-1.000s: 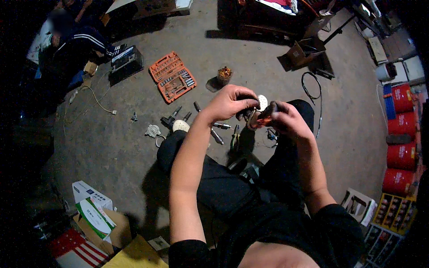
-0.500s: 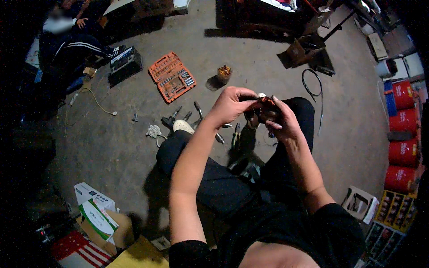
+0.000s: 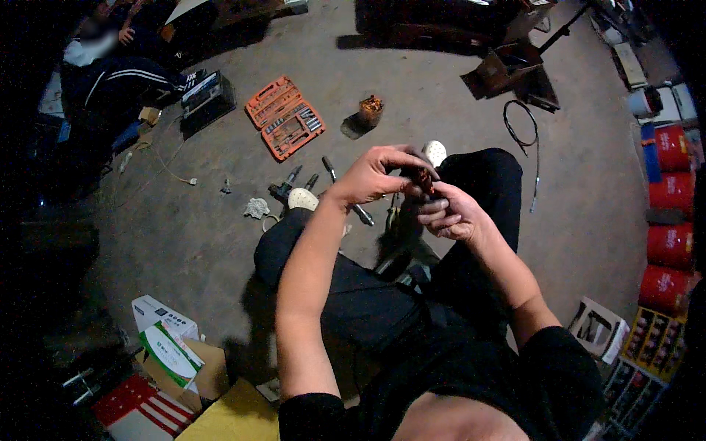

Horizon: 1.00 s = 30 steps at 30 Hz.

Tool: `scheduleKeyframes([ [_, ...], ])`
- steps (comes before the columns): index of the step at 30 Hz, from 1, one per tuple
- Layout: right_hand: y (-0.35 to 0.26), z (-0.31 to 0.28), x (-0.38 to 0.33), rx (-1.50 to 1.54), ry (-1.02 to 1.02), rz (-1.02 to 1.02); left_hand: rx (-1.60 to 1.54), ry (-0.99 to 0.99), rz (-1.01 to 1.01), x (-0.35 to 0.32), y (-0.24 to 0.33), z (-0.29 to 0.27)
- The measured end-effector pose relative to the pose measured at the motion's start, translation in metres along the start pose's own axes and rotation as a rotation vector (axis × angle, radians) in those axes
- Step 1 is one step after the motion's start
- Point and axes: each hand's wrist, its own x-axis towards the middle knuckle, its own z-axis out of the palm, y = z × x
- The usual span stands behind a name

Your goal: The person sits on the floor and assembles a small mechanical device using a screwdriver and pliers. They insert a threaded rod into a cylindrical housing, tighten a screw, and then wrap a copper coil around the assembly.

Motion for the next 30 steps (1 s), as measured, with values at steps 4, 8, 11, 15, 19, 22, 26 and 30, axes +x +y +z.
scheduleKeyframes([
  [4,0.007,0.023,0.008,-0.333,0.380,-0.327,-0.168,0.310,0.006,0.001,-0.022,-0.004],
  [8,-0.007,0.011,0.008,-0.442,0.277,-0.492,-0.255,0.496,0.015,0.007,-0.035,-0.014],
  [11,-0.014,0.020,0.010,-0.687,0.325,-0.531,-0.148,0.536,-0.033,0.010,-0.040,-0.012],
  [15,-0.034,0.020,0.022,-0.805,0.373,-0.490,0.075,0.617,-0.137,0.021,-0.038,0.000],
  [19,-0.070,0.017,0.046,-0.967,0.464,-0.371,0.686,0.686,-0.148,0.034,-0.037,-0.011],
  [22,-0.089,0.013,0.072,-1.103,0.366,-0.436,0.919,0.733,-0.024,0.039,-0.057,-0.027],
  [26,-0.129,-0.007,0.101,-1.160,0.415,-0.477,0.811,0.762,0.027,0.057,-0.080,-0.057],
  [30,-0.165,-0.035,0.110,-1.176,0.595,-0.653,0.359,1.025,-0.285,0.048,-0.164,-0.108],
])
